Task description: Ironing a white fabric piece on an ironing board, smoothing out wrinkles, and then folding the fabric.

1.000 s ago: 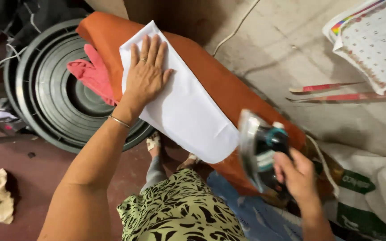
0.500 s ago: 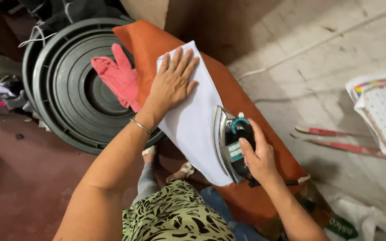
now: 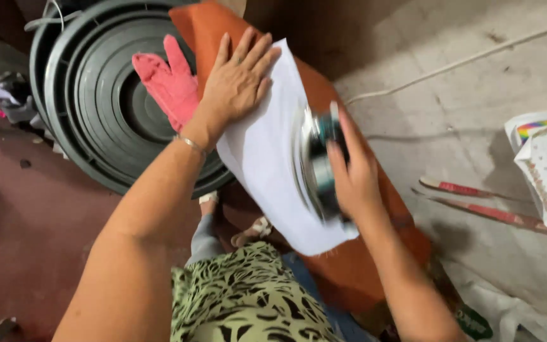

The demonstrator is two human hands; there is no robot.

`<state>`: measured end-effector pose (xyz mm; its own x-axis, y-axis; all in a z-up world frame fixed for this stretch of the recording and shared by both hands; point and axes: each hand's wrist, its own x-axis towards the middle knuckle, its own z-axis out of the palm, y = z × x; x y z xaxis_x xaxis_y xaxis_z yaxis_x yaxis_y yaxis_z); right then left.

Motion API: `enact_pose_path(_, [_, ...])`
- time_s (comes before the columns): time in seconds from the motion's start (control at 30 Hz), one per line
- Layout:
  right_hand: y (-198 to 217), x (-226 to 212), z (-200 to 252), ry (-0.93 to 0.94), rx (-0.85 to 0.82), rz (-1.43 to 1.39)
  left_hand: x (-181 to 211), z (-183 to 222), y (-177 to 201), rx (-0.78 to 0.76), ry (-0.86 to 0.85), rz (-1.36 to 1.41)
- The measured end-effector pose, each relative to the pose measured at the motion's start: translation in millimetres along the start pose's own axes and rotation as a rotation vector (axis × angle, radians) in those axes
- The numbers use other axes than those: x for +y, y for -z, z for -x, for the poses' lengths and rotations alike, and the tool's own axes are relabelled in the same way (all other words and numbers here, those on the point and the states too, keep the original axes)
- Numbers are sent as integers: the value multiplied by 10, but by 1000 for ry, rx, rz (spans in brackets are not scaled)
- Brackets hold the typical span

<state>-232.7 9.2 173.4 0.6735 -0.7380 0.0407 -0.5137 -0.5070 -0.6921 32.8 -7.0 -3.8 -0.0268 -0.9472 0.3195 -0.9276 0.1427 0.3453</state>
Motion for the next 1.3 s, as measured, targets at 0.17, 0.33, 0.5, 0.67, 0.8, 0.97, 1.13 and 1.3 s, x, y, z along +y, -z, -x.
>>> enact_pose_path(0.17, [30,467,905,-221,-18,151,44,3,9,-61,53,-36])
enact_pose_path(0.33, [-48,123,34,-309,-44,143,39,-35,-5,-67,65,-8])
enact_pose_path(0.5, [-246,238,-837,-168,33,109,-100,-57,-120,2,29,-6])
enact_pose_path(0.67, [-168,234,-464,-100,55,76,56,-41,117,-77,59,96])
enact_pose_path(0.8, [56,106,412,-164,-29,-4,148,-12,325,0,-18,95])
enact_pose_path(0.97, [95,690,1550,-167,6,179,9,-7,28,-17,10,11])
enact_pose_path(1.13, [34,643,1149,-148,13,191,58,-49,66,-81,63,28])
enact_pose_path(1.3, [-43,196,29,-49,19,64,71,-85,47,-61,59,57])
